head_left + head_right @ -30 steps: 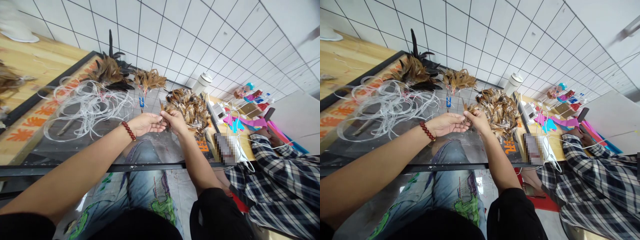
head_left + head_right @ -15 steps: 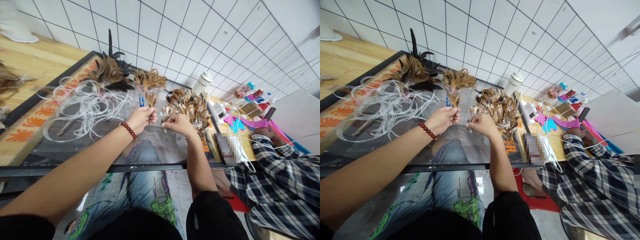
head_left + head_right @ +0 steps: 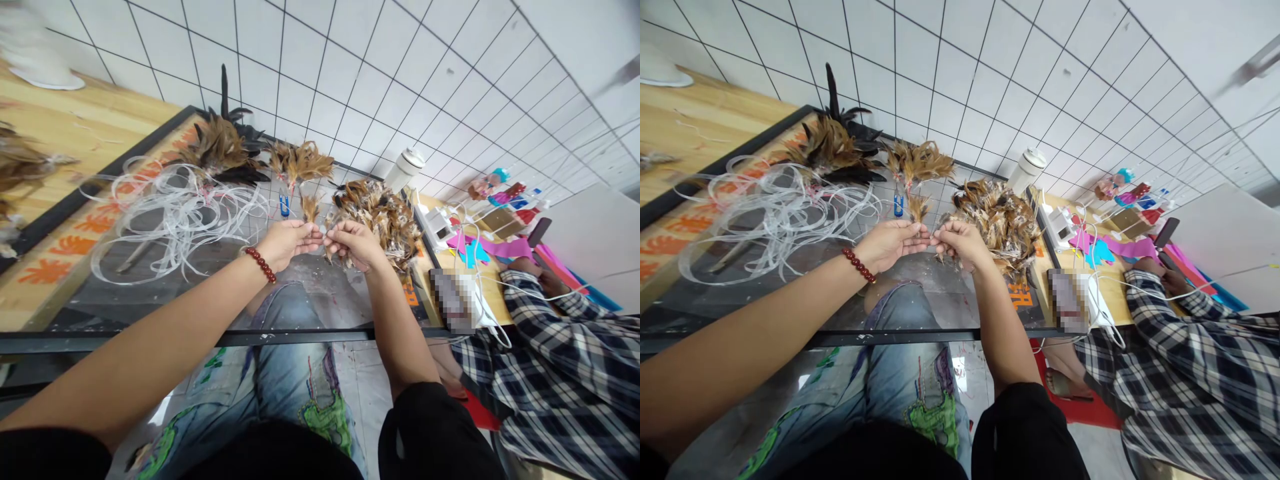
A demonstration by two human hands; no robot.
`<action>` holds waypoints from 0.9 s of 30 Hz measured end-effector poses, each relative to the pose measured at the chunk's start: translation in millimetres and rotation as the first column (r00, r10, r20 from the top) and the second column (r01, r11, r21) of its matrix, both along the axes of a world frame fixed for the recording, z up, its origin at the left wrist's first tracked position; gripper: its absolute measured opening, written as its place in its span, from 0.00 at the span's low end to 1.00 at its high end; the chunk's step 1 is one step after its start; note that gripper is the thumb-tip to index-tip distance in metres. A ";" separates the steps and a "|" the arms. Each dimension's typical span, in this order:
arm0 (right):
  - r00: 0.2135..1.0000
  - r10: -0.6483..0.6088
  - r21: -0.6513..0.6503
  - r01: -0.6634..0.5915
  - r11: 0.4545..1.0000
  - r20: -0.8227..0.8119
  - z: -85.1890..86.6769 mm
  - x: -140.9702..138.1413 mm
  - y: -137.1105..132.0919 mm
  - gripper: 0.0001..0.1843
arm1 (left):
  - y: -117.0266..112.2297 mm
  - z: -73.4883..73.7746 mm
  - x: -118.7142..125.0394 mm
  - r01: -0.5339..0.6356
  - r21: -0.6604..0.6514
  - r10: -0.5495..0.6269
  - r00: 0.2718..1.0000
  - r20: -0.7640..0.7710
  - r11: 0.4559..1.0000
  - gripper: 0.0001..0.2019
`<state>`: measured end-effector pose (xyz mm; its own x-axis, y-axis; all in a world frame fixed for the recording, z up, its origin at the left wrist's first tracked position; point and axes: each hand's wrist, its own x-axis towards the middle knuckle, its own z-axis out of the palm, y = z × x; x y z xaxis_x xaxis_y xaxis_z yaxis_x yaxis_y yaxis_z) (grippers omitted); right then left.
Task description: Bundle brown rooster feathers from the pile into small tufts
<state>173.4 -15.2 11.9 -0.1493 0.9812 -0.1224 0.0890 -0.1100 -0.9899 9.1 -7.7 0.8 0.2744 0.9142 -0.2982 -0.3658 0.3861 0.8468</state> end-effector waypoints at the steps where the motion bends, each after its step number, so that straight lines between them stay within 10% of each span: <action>1: 1.000 -0.001 0.034 0.001 0.999 -0.005 -2.9 -3.3 0.9 0.18 | -0.1 0.0 -0.2 0.023 -0.011 -0.023 1.000 0.006 1.000 0.07; 12: 0.906 -0.197 0.367 0.050 0.929 0.374 -17.5 -6.6 6.1 0.13 | 0.8 -7.9 2.6 0.105 0.111 -0.084 0.980 -0.182 0.988 0.12; 20: 0.519 -0.088 0.155 -0.087 0.984 0.850 -0.3 14.2 -2.5 0.18 | 3.1 -2.3 0.7 -0.073 0.058 0.080 0.990 -0.116 0.996 0.07; 23: 0.584 -0.007 0.099 -0.126 0.987 0.812 -3.6 10.0 -1.0 0.12 | 3.4 -0.5 -0.4 -0.077 0.052 0.081 0.992 -0.095 0.996 0.07; 27: 0.917 -0.045 0.077 0.016 0.997 0.396 -1.7 7.9 1.5 0.13 | 1.4 1.6 -1.0 -0.065 0.015 0.066 0.995 -0.077 0.998 0.07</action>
<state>181.3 -13.7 10.2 -0.0721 0.9928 -0.0960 0.4736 -0.0506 -0.8793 8.1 -6.2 2.3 0.1902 0.9331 -0.3051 -0.3228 0.3530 0.8782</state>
